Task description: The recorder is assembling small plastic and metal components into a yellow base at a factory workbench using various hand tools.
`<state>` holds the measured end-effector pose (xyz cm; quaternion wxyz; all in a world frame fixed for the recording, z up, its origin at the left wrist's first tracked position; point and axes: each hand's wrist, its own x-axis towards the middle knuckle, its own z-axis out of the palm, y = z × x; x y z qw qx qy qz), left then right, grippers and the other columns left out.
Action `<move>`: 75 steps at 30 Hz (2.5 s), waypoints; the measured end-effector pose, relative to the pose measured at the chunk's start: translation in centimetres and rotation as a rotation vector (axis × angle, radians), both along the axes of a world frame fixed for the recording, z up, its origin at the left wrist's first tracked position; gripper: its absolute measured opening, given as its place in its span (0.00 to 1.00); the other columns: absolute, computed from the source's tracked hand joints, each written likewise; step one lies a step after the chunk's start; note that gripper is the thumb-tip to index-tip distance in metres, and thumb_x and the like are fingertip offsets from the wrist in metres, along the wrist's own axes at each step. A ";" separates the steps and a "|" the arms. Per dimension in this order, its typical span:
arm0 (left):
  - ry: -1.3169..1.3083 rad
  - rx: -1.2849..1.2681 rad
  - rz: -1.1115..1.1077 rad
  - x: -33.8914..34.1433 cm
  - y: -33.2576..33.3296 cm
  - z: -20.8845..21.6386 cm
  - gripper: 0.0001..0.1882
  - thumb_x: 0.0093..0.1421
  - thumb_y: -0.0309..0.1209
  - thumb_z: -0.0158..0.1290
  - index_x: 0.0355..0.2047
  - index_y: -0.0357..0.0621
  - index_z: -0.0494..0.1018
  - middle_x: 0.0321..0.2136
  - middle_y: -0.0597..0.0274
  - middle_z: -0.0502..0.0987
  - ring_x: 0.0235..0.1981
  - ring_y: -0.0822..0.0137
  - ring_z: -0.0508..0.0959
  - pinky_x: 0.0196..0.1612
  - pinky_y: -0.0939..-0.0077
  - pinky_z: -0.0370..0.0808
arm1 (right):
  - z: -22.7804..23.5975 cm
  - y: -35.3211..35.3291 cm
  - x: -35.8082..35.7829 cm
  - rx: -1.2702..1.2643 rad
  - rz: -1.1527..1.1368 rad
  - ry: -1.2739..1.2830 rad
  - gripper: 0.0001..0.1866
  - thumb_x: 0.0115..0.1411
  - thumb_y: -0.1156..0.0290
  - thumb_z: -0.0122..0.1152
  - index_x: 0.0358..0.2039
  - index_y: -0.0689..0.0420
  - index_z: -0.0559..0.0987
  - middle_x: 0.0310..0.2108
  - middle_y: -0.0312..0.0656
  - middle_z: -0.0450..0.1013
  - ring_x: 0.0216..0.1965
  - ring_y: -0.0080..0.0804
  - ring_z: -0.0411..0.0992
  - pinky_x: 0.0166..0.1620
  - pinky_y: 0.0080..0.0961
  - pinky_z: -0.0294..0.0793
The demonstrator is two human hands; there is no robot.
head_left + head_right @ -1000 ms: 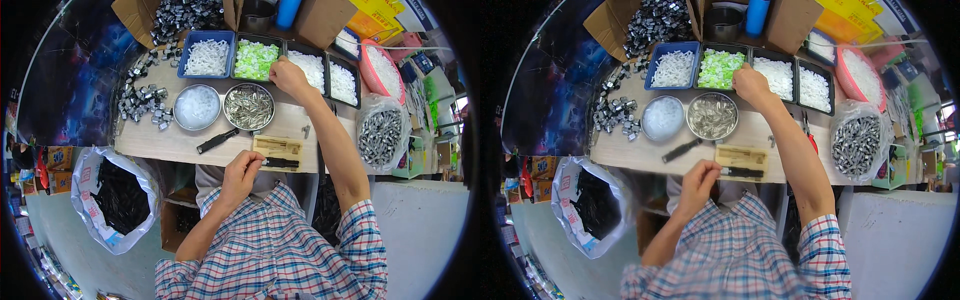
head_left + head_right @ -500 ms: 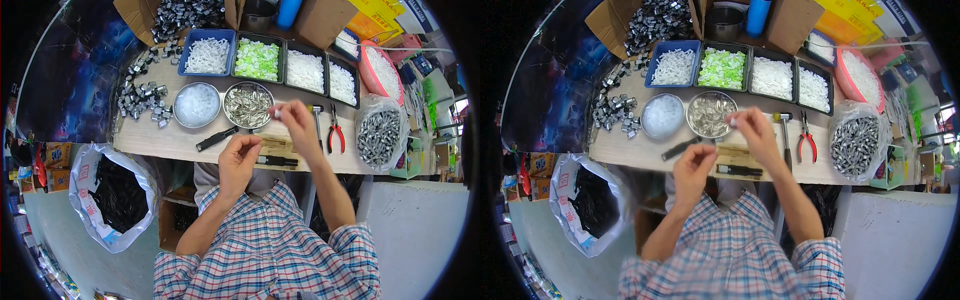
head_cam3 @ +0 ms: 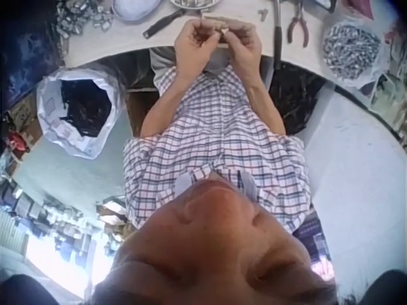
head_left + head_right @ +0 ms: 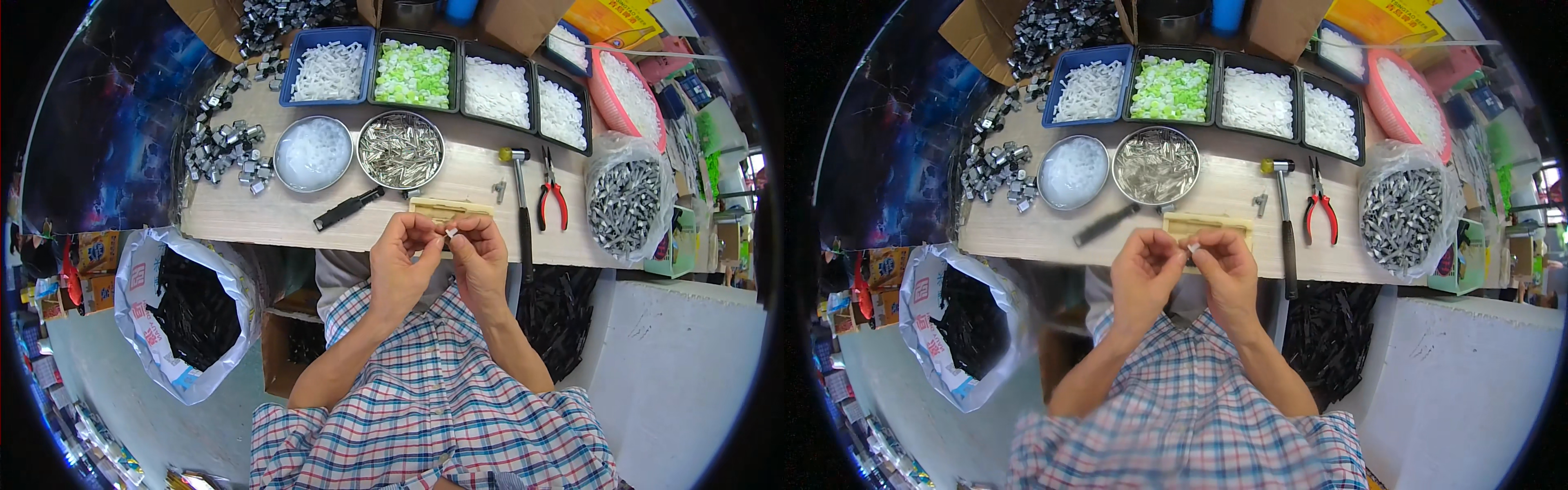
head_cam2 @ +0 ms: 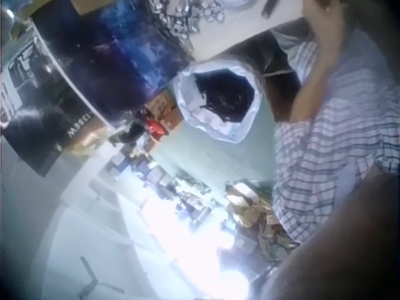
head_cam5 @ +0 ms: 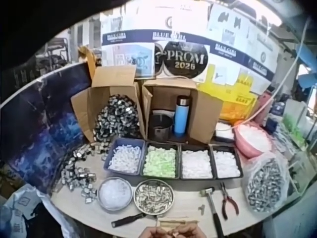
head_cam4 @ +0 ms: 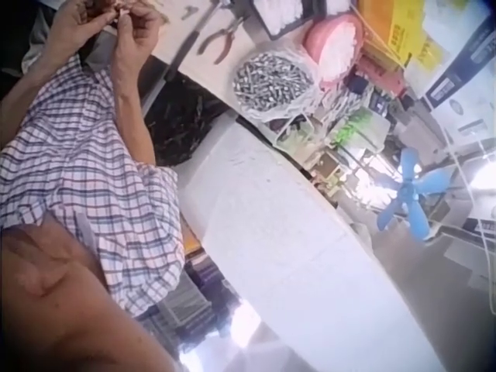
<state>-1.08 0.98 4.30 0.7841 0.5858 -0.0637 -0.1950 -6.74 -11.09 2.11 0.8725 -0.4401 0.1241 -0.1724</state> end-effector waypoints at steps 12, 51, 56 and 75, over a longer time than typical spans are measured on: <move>0.033 -0.039 -0.003 0.0 0.5 -0.1 0.12 0.62 0.16 0.57 0.44 0.36 0.69 0.36 0.64 0.75 0.36 0.77 0.77 0.42 0.85 0.77 | 0.2 0.0 -0.2 -0.309 0.009 -0.001 0.09 0.64 0.86 0.57 0.44 0.63 0.75 0.45 0.43 0.75 0.48 0.31 0.75 0.55 0.29 0.76; -1.297 0.550 -0.136 0.2 2.8 -5.7 0.13 0.51 0.24 0.62 0.38 0.37 0.78 0.46 0.53 0.80 0.52 0.48 0.76 0.56 0.47 0.73 | -1.9 -2.9 0.1 -1.674 -0.079 -0.066 0.11 0.48 0.81 0.66 0.33 0.59 0.76 0.38 0.44 0.72 0.42 0.45 0.72 0.48 0.40 0.69; -1.352 0.591 -0.200 0.4 2.9 -7.3 0.15 0.51 0.28 0.62 0.40 0.41 0.77 0.50 0.54 0.78 0.56 0.48 0.73 0.60 0.45 0.69 | -2.0 -2.9 0.1 -1.673 -0.063 -0.047 0.11 0.48 0.81 0.66 0.34 0.59 0.77 0.37 0.43 0.73 0.42 0.44 0.72 0.48 0.40 0.69; -1.541 0.485 -0.091 2.5 1.1 -7.4 0.18 0.60 0.29 0.54 0.51 0.47 0.73 0.54 0.56 0.71 0.65 0.51 0.67 0.68 0.39 0.59 | 1.9 -17.3 12.9 -1.823 -0.367 0.100 0.10 0.58 0.75 0.65 0.42 0.58 0.81 0.38 0.49 0.76 0.41 0.49 0.74 0.47 0.38 0.73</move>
